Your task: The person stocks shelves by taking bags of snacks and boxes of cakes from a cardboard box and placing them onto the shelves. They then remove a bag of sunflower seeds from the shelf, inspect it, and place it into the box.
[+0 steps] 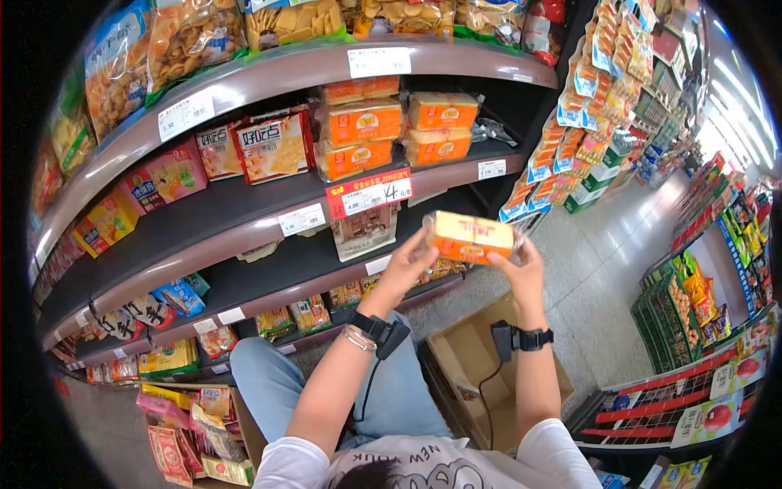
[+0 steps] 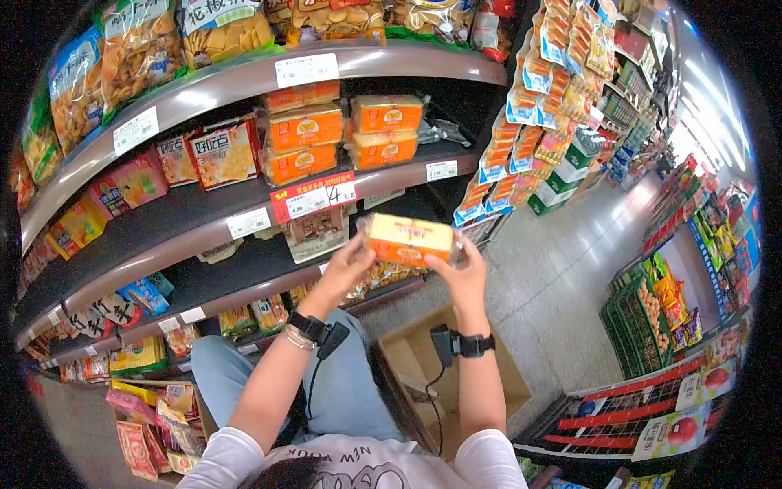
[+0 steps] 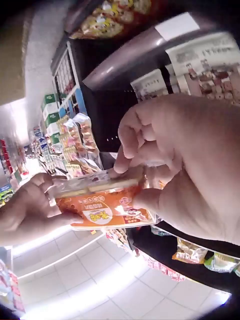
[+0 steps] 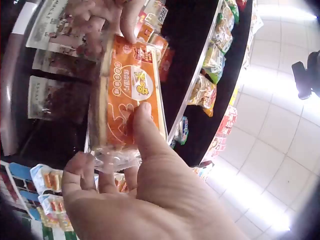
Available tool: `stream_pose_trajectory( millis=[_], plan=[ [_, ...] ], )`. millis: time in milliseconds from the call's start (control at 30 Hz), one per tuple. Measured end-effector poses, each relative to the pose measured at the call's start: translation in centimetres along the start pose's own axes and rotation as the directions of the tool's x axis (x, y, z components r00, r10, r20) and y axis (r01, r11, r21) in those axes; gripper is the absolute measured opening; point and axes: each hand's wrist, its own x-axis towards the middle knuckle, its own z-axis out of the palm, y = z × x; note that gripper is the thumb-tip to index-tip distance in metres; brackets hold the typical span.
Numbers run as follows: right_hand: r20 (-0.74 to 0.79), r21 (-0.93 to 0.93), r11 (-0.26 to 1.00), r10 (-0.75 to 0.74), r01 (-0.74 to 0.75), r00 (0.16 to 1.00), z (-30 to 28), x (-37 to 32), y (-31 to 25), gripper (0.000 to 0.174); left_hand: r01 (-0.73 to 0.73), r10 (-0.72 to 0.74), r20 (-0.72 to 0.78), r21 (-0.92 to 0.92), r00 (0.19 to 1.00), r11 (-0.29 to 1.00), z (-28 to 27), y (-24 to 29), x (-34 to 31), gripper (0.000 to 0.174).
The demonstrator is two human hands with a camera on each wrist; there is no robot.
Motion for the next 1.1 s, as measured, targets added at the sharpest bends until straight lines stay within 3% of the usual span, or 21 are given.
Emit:
stream_pose_trajectory(
  millis=[100,167,267,367,400,500,533,633,733,833,933,1100],
  plan=[
    [0.01,0.042,0.994,-0.1,0.1,0.995,1.8,3.0,-2.2,0.053,-0.11,0.109,-0.072,-0.022,0.992,0.994,-0.4,3.4,1.4,0.065],
    [-0.023,0.082,0.987,-0.134,0.135,0.991,2.7,4.9,-3.0,0.058,-0.223,0.231,-0.109,0.084,0.967,0.971,-0.3,6.0,2.2,0.061],
    [-0.024,0.117,0.98,-0.156,0.158,0.987,3.6,7.9,-3.3,0.061,-0.25,0.286,-0.157,0.217,0.945,0.944,-0.5,8.6,3.7,0.057],
    [0.024,0.208,0.96,-0.196,0.187,0.98,4.6,10.9,-3.7,0.061,-0.548,0.611,-0.122,0.332,0.782,0.768,-1.0,9.3,6.4,0.058],
    [0.024,0.218,0.953,-0.221,0.211,0.975,5.0,11.8,-3.9,0.061,-0.438,0.55,-0.171,0.436,0.818,0.786,-0.6,10.7,5.8,0.058],
    [0.075,0.261,0.944,-0.23,0.204,0.97,5.6,14.6,-4.1,0.062,-0.373,0.57,-0.174,0.6,0.803,0.708,-0.9,11.9,7.3,0.058],
    [0.1,0.272,0.944,-0.221,0.187,0.97,5.8,15.4,-4.3,0.062,-0.432,0.68,-0.163,0.661,0.715,0.613,-0.7,12.0,7.8,0.055],
    [0.16,0.248,0.957,-0.195,0.152,0.968,6.2,17.6,-3.9,0.063,-0.346,0.718,-0.153,0.796,0.679,0.496,-1.4,11.8,9.5,0.053],
    [0.146,0.237,0.968,-0.12,0.083,0.982,6.6,19.0,-3.0,0.062,-0.25,0.673,-0.208,0.819,0.709,0.517,-1.5,11.7,10.8,0.05],
    [0.142,0.278,0.956,-0.136,0.092,0.98,6.7,20.4,-2.1,0.06,-0.223,0.663,-0.183,0.849,0.726,0.479,-1.6,11.8,11.8,0.047],
    [0.111,0.245,0.954,-0.203,0.172,0.973,6.8,21.4,-1.2,0.058,-0.272,0.581,-0.164,0.762,0.797,0.587,-1.5,11.9,12.7,0.046],
    [0.101,0.264,0.95,-0.201,0.168,0.974,7.2,21.8,-1.3,0.063,-0.334,0.607,-0.177,0.7,0.775,0.631,-0.9,12.7,12.5,0.051]
  ],
)
